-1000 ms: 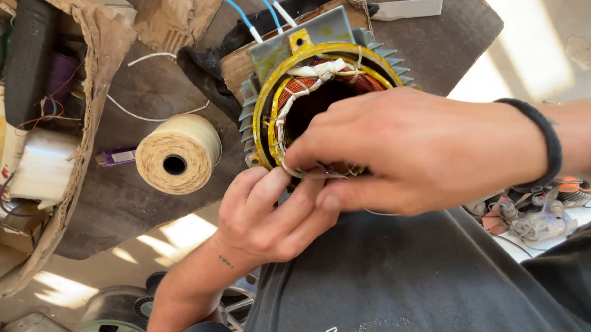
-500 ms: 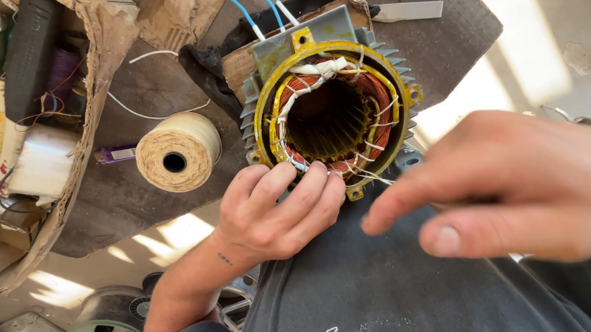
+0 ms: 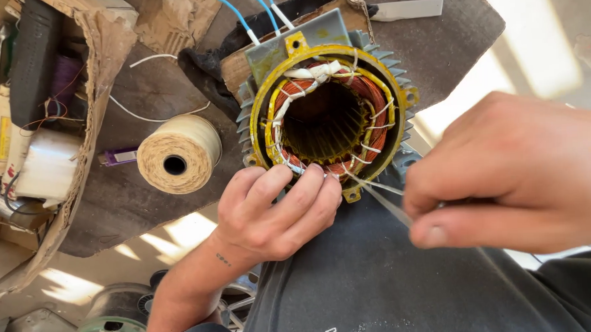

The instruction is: Tying and securing the copper windings of an electric motor stator using string.

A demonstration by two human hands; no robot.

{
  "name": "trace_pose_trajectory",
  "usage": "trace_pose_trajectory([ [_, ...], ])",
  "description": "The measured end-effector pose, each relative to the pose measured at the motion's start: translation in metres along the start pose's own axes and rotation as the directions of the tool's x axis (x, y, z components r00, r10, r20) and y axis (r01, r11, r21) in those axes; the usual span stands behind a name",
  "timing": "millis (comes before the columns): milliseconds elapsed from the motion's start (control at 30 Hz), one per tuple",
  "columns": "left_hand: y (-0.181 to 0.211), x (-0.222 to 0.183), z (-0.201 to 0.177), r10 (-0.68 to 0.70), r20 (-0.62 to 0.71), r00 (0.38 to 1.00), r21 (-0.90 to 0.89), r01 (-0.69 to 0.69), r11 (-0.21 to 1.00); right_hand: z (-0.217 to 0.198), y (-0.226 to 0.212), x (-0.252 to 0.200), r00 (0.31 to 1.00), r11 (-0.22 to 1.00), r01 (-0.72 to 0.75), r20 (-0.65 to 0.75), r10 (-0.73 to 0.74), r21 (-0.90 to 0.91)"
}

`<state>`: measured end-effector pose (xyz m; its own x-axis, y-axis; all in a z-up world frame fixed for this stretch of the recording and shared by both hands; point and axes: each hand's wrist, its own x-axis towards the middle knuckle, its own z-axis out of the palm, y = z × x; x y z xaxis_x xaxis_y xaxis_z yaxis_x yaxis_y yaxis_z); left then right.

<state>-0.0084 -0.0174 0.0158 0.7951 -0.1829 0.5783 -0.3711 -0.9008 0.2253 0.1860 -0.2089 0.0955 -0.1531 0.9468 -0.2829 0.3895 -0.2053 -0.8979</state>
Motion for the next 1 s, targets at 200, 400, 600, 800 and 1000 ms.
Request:
trace_pose_trajectory([
  [200, -0.002, 0.001, -0.004, -0.002, 0.017, 1.0, -0.015, 0.002, 1.0, -0.003, 0.012, 0.022, 0.935, 0.833, -0.339, 0.253, 0.249, 0.437],
  [400, -0.003, 0.002, -0.001, 0.0, 0.006, 1.0, -0.028, 0.0, 1.0, -0.006, 0.001, 0.029, 0.954, 0.935, 0.085, 0.242, -0.176, 0.344],
  [600, -0.004, -0.006, 0.001, 0.013, 0.016, 1.0, -0.088, -0.012, 0.996, 0.025, 0.015, 0.045, 0.964, 0.808, 0.263, -0.177, -0.199, 0.528],
  [800, -0.003, -0.009, -0.004, -0.093, 0.048, 0.995, -0.242, 0.102, 0.965, 0.043, 0.023, 0.056, 0.812, 0.657, 0.583, -0.35, -0.466, 0.478],
  [1000, -0.01, 0.024, -0.012, -0.042, 0.167, 0.985, -0.52, 0.124, 0.845, 0.045, 0.023, 0.054, 0.759, 0.647, 0.651, -0.36, -0.542, 0.397],
])
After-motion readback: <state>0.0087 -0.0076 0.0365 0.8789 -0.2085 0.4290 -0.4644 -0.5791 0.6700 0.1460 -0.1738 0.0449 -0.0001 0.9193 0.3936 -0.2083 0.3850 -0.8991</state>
